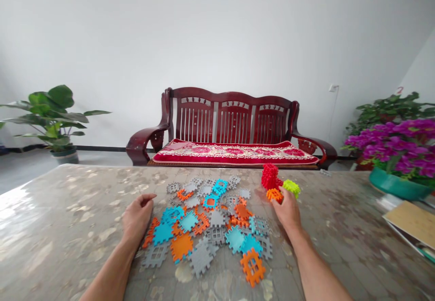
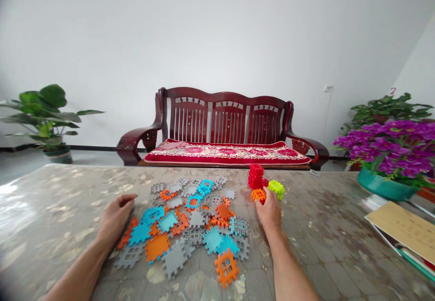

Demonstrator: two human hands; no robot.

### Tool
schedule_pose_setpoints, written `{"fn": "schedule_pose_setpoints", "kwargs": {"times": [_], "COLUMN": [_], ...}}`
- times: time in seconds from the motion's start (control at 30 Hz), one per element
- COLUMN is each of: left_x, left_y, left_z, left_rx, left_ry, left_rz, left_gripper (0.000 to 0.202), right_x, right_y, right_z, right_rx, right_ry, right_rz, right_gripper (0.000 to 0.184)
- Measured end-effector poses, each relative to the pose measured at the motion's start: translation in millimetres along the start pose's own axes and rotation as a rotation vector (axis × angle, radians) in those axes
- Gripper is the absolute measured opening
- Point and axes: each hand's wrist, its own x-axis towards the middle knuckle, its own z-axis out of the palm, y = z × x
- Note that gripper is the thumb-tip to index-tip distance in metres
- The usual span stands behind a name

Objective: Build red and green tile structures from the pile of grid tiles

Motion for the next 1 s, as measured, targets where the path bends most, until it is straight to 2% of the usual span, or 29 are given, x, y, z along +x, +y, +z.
{"fn": "schedule_pose_setpoints", "kwargs": {"times": [0.17, 0.37, 0.63, 0.73, 0.83, 1.0], "left_x": [-3.1, -4.2, -5.6, -2.6, -0.2, -4.9], "left_y": [3.8, 6.1, 9.8, 6.4, 3.3, 8.7], "left_z": [-0.2, 1.2, 2.0, 5.8, 13.8, 25.6], "left_rx": [0.038, 0.128, 0.115, 0.069, -0.007, -0.112], "left_ry": [0.013, -0.031, -0.083, -0.104, -0.154, -0.264], "left_rz": [0.032, 0.023, 0.012, 0.037, 0.082, 0.232], "left_gripper": [0.03, 0.031, 0.032, 0.032, 0.034, 0.04], "right_x": [-0.1, 0.2, -2.1, -2.7, -3.9, -10.2], "right_y": [1.2, 3.1, 0.7, -8.5, -20.6, -39.5], "right_z": [2.3, 5.9, 0.3, -7.2, -10.0, -2.7], "right_rx": [-0.062, -0.12, -0.188, -0.228, -0.147, 0.045], "right_ry": [-0.03, -0.122, -0.113, -0.054, 0.018, -0.033], "right_rz": [0.033, 0.126, 0.075, 0.031, -0.089, -0.251], "right_gripper": [0.055, 0.058, 0.061, 0.06, 0.053, 0.04]}}
